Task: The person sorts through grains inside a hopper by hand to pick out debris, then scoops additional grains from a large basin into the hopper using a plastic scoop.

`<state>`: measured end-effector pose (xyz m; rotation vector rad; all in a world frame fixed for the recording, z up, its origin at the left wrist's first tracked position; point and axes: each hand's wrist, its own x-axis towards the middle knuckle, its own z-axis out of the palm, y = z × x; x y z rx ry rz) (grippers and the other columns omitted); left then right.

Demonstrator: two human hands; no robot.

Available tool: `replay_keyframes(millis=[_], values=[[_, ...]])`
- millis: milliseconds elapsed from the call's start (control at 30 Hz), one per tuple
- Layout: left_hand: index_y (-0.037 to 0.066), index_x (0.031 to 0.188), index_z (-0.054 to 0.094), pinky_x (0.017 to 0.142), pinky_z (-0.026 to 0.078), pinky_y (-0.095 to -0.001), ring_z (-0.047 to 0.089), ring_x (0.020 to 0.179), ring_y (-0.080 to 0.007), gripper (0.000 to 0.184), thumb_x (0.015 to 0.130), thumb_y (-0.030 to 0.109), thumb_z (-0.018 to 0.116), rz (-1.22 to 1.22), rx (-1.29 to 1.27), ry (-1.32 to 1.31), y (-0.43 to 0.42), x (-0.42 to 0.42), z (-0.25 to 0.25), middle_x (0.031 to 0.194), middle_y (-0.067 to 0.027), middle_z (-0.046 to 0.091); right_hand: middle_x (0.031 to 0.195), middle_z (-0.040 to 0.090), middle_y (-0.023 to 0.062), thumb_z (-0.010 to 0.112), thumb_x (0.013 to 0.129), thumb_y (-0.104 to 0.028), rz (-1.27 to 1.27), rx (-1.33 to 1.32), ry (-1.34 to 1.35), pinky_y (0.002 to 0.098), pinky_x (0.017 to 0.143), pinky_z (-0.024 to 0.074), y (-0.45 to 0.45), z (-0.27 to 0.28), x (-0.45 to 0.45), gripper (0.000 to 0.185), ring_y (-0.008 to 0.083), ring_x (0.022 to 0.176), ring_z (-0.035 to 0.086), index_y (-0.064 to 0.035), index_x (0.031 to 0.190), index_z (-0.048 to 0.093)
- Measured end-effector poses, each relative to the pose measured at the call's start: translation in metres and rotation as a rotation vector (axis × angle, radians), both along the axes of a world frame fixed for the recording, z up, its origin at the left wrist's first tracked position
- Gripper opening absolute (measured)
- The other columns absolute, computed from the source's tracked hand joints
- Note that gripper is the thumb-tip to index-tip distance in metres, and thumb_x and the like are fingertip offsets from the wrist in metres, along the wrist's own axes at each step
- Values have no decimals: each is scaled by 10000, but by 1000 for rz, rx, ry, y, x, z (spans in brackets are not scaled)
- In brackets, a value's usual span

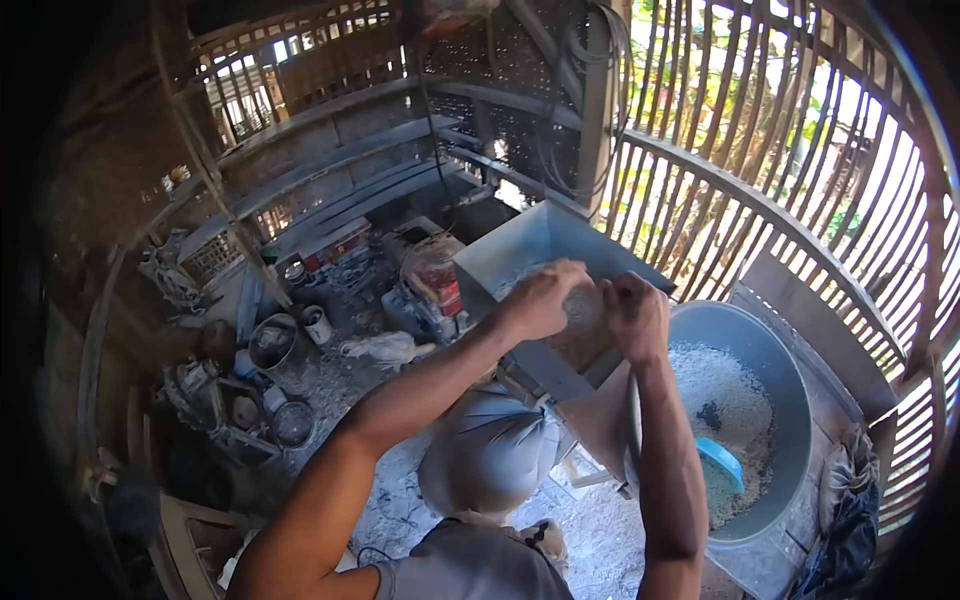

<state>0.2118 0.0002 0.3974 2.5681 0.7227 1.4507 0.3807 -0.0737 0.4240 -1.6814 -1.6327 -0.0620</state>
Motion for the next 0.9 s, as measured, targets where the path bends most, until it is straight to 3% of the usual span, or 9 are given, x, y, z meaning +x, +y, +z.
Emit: replay_keyframes(millis=[133,233,267,333,400,467,667,700,900], values=[[60,961,672,833,528,-487,663,942,-401,195,789,-6,607,-34,-130,-186,-18,-6,40,950,-162,679,920,747,132,646,934,-185,190,248,419,366,749,551,-5,12,-9,192,257,834,736,-53,1049,725],[71,983,731,890,533,-433,684,1013,-345,170,824,130,728,148,-341,323,-8,-7,9,1038,-135,727,881,737,150,673,907,-379,40,-269,-96,439,755,554,7,-14,-1,264,357,828,713,-144,999,752],[71,959,740,874,540,-436,698,971,-344,151,836,159,735,131,-479,397,-8,-7,14,1018,-137,734,835,730,152,678,902,-333,73,-13,154,452,741,555,3,-12,-11,222,353,812,715,-132,971,745],[65,908,750,820,551,-448,712,898,-344,154,846,205,742,119,-210,132,-9,-8,17,932,-140,738,836,724,159,701,889,-301,46,139,212,453,707,549,-1,4,-18,207,353,802,715,-95,886,720],[63,900,753,769,551,-443,717,840,-348,187,841,241,760,28,-318,-8,-10,-7,21,894,-155,734,815,717,160,683,902,-287,38,209,289,450,701,547,-5,10,-23,210,366,787,706,-81,882,720],[52,847,733,727,537,-419,714,828,-344,166,829,214,769,142,-325,197,-14,-2,13,895,-160,727,777,706,157,679,905,-288,28,2,-3,457,683,538,8,-24,-9,227,363,760,699,-69,855,709],[37,709,520,689,453,-500,613,786,-386,118,757,-17,614,141,-138,48,3,-4,7,730,-141,570,744,693,153,703,912,-285,-41,211,162,424,658,526,-2,5,-19,252,355,709,683,-57,802,695],[26,700,429,675,403,-517,587,769,-392,171,698,-93,551,53,-175,147,-4,-6,5,728,-134,514,744,678,174,690,898,-285,19,106,65,494,641,516,1,-2,-18,261,389,742,678,-53,781,663],[67,954,660,819,521,-441,655,984,-379,206,776,-35,654,-7,2,30,-4,-4,19,940,-121,682,835,704,151,700,856,-216,89,251,89,471,717,532,8,7,-9,159,369,791,691,-63,824,670]])
